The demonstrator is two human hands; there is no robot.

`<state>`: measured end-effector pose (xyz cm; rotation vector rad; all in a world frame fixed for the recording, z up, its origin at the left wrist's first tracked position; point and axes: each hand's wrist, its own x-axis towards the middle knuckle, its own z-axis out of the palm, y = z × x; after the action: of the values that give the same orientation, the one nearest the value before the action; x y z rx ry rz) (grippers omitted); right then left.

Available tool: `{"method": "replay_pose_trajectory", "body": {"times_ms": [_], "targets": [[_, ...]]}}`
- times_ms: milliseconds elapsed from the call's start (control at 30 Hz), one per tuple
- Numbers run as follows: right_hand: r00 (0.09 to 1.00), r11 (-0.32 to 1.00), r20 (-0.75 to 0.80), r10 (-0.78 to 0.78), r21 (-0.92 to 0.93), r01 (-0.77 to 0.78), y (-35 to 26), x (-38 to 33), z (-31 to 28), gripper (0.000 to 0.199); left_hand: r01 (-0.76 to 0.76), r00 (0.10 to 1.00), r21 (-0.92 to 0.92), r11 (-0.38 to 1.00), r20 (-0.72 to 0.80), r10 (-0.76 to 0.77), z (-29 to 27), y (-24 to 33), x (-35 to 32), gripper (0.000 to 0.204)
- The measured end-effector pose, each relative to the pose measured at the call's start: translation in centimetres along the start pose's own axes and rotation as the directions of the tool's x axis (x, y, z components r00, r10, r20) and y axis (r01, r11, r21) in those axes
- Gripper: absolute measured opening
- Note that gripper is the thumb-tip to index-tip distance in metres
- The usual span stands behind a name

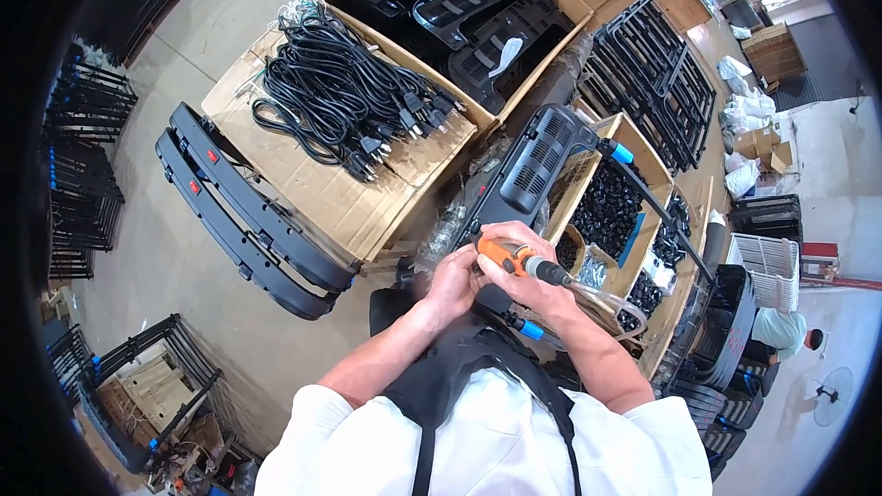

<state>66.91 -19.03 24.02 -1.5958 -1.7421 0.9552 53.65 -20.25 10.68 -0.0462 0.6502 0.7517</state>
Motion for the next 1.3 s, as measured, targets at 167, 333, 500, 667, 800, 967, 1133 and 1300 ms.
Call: {"method": "replay_pose_trajectory", "body": {"times_ms": [167,333,500,667,800,967,1133,1300], "targets": [[0.997,0.997,0.016,0.076,-0.007,-0.076,-0.7,-0.1,0.0,0.047,0.006,1.000,0.009,1.000,-0.002,-0.006,0.6,0.5,-0.2,0.026],[0.894,0.867,-0.358,0.268,0.494,-0.062,0.0,-4.7,-4.6,0.052,0.056,0.998,0.118,0.991,0.019,-0.058,-0.1,0.9,0.0,0.032],[0.711,0.719,-0.506,0.489,0.695,0.001,0.8,-14.8,-8.4,0.058,0.042,0.999,0.150,0.988,0.002,-0.043,1.3,0.3,1.0,0.040],[0.393,0.618,-0.547,0.739,0.783,-0.071,0.6,-26.4,-6.1,0.061,0.129,0.969,0.203,0.971,0.184,-0.167,8.0,-3.1,4.1,0.051],[0.185,0.563,-0.555,0.811,0.827,0.014,0.2,-31.9,-3.2,0.062,0.135,0.917,0.424,0.895,0.289,-0.276,12.1,-7.3,8.8,0.072],[0.120,0.503,-0.510,0.852,0.860,0.088,1.4,-36.0,-1.2,0.062,-0.037,0.893,0.804,0.594,0.293,-0.342,12.5,-10.4,13.2,0.093],[0.136,0.389,-0.400,0.906,0.916,0.101,6.9,-39.8,0.6,0.067,-0.169,0.889,0.939,0.299,0.277,-0.366,10.7,-11.8,11.1,0.068],[0.043,0.228,-0.252,0.967,0.927,0.298,18.6,-43.1,3.5,0.064,-0.474,0.844,0.719,-0.508,0.206,-0.496,10.5,-15.9,3.1,0.053]]}}
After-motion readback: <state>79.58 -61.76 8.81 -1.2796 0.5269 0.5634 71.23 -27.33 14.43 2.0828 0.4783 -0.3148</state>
